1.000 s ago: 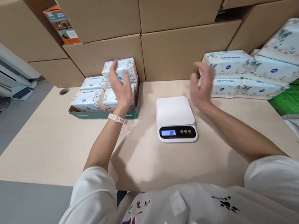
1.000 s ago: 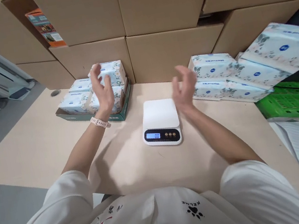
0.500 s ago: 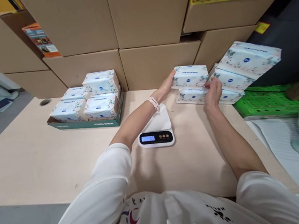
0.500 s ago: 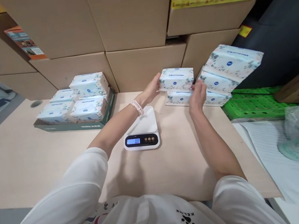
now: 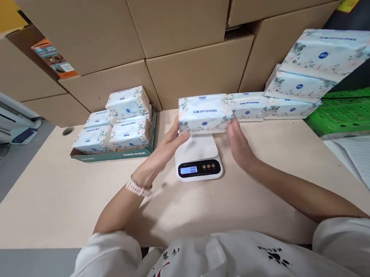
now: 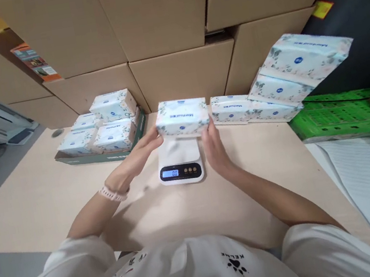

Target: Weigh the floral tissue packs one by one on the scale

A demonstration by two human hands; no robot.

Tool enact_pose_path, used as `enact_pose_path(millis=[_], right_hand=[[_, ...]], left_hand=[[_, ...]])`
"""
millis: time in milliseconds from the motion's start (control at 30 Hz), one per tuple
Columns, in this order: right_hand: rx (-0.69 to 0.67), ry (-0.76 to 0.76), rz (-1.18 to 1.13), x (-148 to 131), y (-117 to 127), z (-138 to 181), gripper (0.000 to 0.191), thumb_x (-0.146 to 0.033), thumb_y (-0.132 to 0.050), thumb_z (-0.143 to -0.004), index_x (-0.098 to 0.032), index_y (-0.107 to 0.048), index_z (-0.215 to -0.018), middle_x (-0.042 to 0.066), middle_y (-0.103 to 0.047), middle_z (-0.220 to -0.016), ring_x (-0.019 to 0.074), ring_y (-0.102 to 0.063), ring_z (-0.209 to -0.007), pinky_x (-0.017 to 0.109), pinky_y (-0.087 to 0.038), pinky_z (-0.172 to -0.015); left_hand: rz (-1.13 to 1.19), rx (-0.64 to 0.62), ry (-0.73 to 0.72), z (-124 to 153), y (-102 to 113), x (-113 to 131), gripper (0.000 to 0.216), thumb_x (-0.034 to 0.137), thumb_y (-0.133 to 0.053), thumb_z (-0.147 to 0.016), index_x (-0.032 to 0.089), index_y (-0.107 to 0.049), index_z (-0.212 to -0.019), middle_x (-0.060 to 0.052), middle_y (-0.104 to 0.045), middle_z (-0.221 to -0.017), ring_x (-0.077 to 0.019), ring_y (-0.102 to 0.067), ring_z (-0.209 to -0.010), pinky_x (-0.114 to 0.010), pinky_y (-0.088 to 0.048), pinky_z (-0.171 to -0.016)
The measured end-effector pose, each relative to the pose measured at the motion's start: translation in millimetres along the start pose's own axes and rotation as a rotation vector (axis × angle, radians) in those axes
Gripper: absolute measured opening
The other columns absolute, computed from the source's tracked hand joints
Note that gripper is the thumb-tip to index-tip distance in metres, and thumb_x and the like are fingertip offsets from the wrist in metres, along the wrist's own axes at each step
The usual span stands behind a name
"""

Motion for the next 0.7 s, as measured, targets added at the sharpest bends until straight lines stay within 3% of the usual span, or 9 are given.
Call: enact_pose_path(millis=[100, 233, 367, 500, 700], right_hand=[[-0.131, 0.007, 0.053, 6.3, -18.6, 36.2, 0.081, -0.078, -0.037, -0.103, -0.034, -0.035, -0.17, 0.008, -0.05, -0.17, 0.0321, -0.042, -0.161, 0.059, -0.023, -0.14], [-0.161, 0.041, 0.165, 26.7, -21.1, 50.0, 0.079, -0.078, -0.036, -0.103, -0.032, -0.041, -0.168, 0.01, -0.058, -0.164, 0.0339, -0.052, -0.153, 0.065, -0.026, -0.136], [0.001, -0.004, 0.045, 42.9, -10.1, 42.5, 0.076, -0.078, -0.041, -0.102, -0.03, -0.052, -0.16, 0.011, -0.058, -0.164, 0.032, -0.054, -0.152, 0.061, -0.034, -0.133], [0.174, -0.159, -0.112, 57.0, -0.4, 34.1, 0.081, -0.083, -0.04, -0.098, -0.022, -0.062, -0.148, 0.015, -0.07, -0.148, 0.0309, -0.067, -0.135, 0.06, -0.045, -0.124], [0.173, -0.175, -0.102, 54.9, 0.9, 32.8, 0.076, -0.082, -0.044, -0.098, -0.024, -0.065, -0.143, 0.013, -0.074, -0.14, 0.0284, -0.069, -0.131, 0.057, -0.049, -0.122]], left_hand=[[-0.008, 0.048, 0.053, 44.3, 9.6, -16.3, 0.087, 0.061, -0.077, -0.092, 0.036, -0.044, -0.168, 0.004, -0.029, -0.182, -0.0347, -0.016, -0.173, -0.048, -0.015, -0.143], [0.006, 0.102, -0.005, 62.1, 4.3, -49.2, 0.091, 0.063, -0.079, -0.09, 0.03, -0.046, -0.168, -0.004, -0.031, -0.181, -0.035, -0.022, -0.171, -0.048, -0.016, -0.143], [0.129, 0.279, 0.051, 63.7, 12.9, -79.8, 0.075, 0.058, -0.076, -0.094, 0.03, -0.056, -0.161, -0.004, -0.036, -0.179, -0.0322, -0.026, -0.171, -0.048, -0.019, -0.142], [0.365, 0.409, 0.175, 66.8, 25.8, -103.6, 0.065, 0.055, -0.073, -0.093, 0.027, -0.065, -0.151, -0.006, -0.043, -0.176, -0.0311, -0.037, -0.166, -0.048, -0.023, -0.141], [0.475, 0.439, 0.191, 70.1, 29.5, -107.3, 0.051, 0.047, -0.071, -0.093, 0.023, -0.072, -0.138, -0.005, -0.051, -0.17, -0.0264, -0.045, -0.162, -0.044, -0.026, -0.141]])
Point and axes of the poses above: each hand's wrist, its own z-axis away from the middle knuckle, its own y-axis out of the back of the hand, x = y × z, the point moved 5 cm from there along -z, towards the middle knuckle
